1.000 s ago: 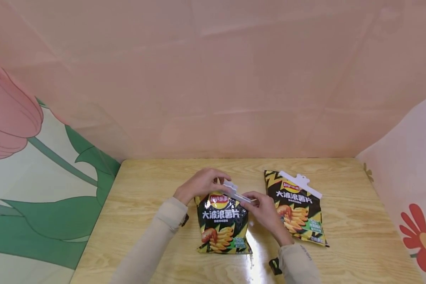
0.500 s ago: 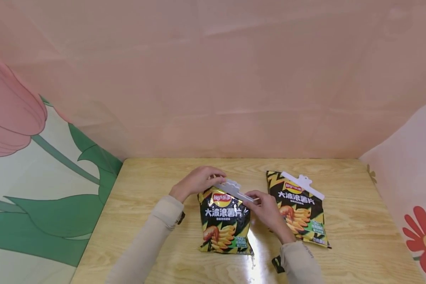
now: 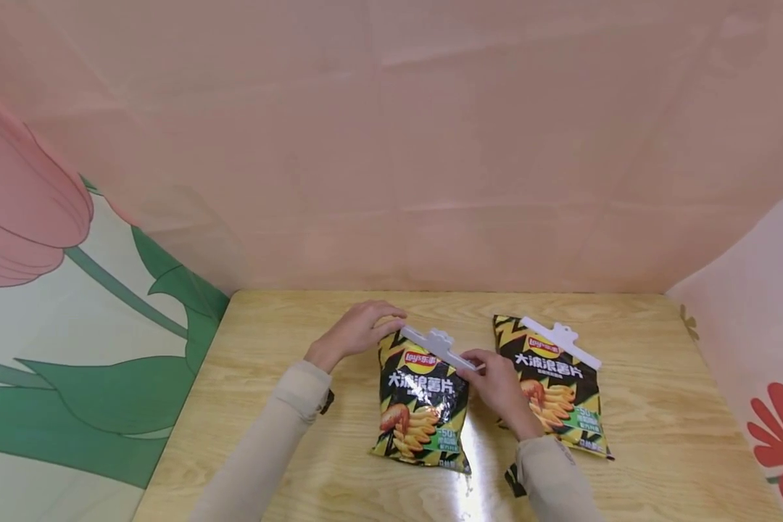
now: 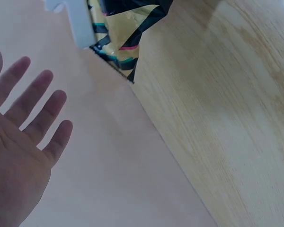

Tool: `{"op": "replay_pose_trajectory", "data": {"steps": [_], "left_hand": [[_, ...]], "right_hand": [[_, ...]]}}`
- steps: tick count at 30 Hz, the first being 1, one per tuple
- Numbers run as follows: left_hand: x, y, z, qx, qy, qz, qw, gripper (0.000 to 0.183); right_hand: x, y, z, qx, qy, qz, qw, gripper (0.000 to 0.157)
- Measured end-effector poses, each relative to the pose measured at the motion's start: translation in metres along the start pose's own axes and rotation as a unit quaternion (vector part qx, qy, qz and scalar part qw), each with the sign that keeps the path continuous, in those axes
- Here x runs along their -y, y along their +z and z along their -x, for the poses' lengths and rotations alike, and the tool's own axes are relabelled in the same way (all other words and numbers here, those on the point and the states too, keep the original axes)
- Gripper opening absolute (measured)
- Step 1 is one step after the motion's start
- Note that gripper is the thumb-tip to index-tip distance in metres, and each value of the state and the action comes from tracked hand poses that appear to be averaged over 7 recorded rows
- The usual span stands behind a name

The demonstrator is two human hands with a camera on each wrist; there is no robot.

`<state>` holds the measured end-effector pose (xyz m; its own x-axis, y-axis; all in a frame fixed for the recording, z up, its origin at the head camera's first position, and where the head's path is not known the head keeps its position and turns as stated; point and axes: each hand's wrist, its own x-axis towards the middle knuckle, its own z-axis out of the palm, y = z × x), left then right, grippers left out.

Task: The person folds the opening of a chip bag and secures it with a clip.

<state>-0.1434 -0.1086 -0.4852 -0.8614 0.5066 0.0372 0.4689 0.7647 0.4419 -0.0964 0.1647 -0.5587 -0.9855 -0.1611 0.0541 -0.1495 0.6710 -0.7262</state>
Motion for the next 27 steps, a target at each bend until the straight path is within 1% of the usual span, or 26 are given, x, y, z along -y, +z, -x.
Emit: {"op": "replay_pose_trajectory", "data": {"steps": [3, 7, 10, 14, 22, 27], "left_hand": [[0.002, 0.000, 0.001, -0.004, 0.000, 0.004, 1.0000, 0.038], [0.003, 0.001, 0.003, -0.006, -0.005, 0.013, 0.9999, 0.037], [0.004, 0.002, 0.004, -0.008, -0.008, 0.011, 0.9999, 0.038], [0.004, 0.004, 0.006, -0.012, -0.011, 0.006, 0.9998, 0.038], [0.007, 0.010, 0.010, -0.025, -0.004, -0.003, 0.9997, 0.038], [0.008, 0.015, 0.011, -0.026, -0.012, 0.003, 0.9996, 0.038]], "right_hand": [[-0.003, 0.001, -0.002, 0.009, 0.010, 0.007, 1.000, 0.026], [-0.008, 0.002, -0.004, 0.014, 0.011, 0.017, 1.000, 0.026], [-0.011, 0.003, -0.007, 0.017, 0.007, 0.028, 0.999, 0.026], [-0.014, 0.004, -0.011, 0.027, 0.018, 0.044, 0.999, 0.027], [-0.019, 0.004, -0.014, 0.041, 0.034, 0.070, 0.996, 0.028], [-0.025, 0.006, -0.016, 0.043, 0.018, 0.091, 0.995, 0.029]]}}
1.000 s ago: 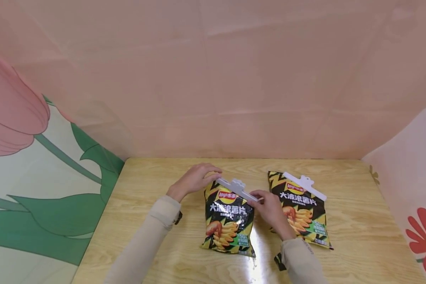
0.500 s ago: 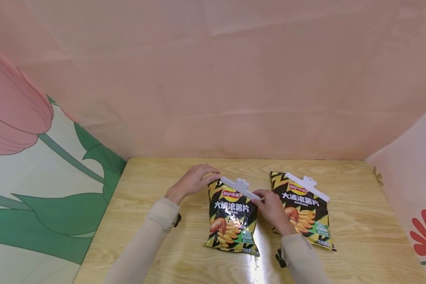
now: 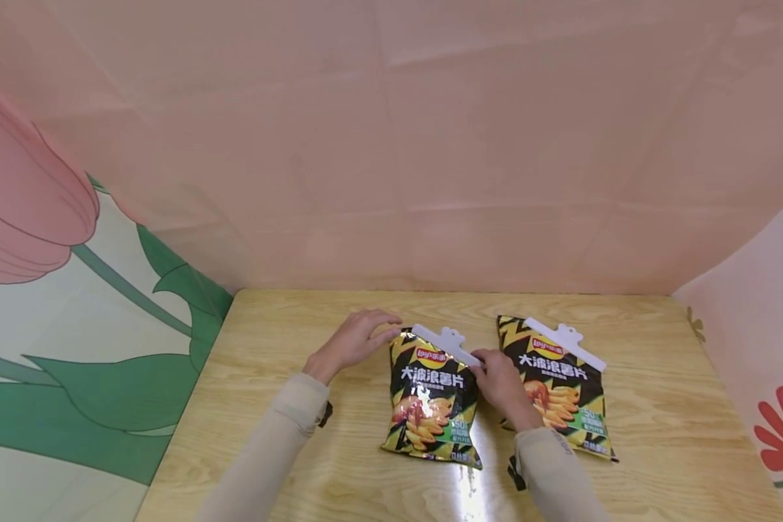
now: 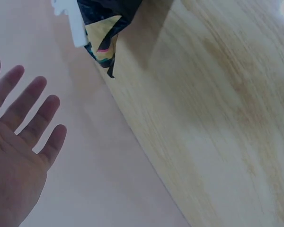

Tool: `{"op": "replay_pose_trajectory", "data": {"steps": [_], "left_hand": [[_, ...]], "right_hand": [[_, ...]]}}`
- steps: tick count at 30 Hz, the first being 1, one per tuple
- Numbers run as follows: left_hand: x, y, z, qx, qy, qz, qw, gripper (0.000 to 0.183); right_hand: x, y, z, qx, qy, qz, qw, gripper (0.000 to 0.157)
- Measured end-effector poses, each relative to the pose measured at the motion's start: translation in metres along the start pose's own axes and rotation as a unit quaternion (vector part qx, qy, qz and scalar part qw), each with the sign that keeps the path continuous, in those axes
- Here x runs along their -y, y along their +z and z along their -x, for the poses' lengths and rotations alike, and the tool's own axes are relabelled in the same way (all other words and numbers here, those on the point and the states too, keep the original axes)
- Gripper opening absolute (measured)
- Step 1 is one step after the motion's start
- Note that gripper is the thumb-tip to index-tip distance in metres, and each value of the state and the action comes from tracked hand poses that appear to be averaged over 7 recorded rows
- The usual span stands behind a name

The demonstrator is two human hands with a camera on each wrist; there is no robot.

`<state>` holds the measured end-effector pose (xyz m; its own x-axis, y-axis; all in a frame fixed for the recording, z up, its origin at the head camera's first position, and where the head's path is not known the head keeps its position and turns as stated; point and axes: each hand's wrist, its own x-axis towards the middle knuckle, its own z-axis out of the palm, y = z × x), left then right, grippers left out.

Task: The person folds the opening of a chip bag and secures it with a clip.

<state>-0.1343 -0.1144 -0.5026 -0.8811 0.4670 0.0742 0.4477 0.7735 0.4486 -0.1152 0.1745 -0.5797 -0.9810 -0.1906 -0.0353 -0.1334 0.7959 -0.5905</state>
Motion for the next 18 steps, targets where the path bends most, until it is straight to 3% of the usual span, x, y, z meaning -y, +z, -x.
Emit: {"op": "replay_pose_trajectory", "data": {"steps": [18], "left_hand": [[0.0020, 0.0047, -0.0023, -0.015, 0.015, 0.000, 0.9998, 0.037]], "right_hand": [[-0.0020, -0.0071, -0.0012, 0.029, -0.034, -0.003, 0.999, 0.041]]}}
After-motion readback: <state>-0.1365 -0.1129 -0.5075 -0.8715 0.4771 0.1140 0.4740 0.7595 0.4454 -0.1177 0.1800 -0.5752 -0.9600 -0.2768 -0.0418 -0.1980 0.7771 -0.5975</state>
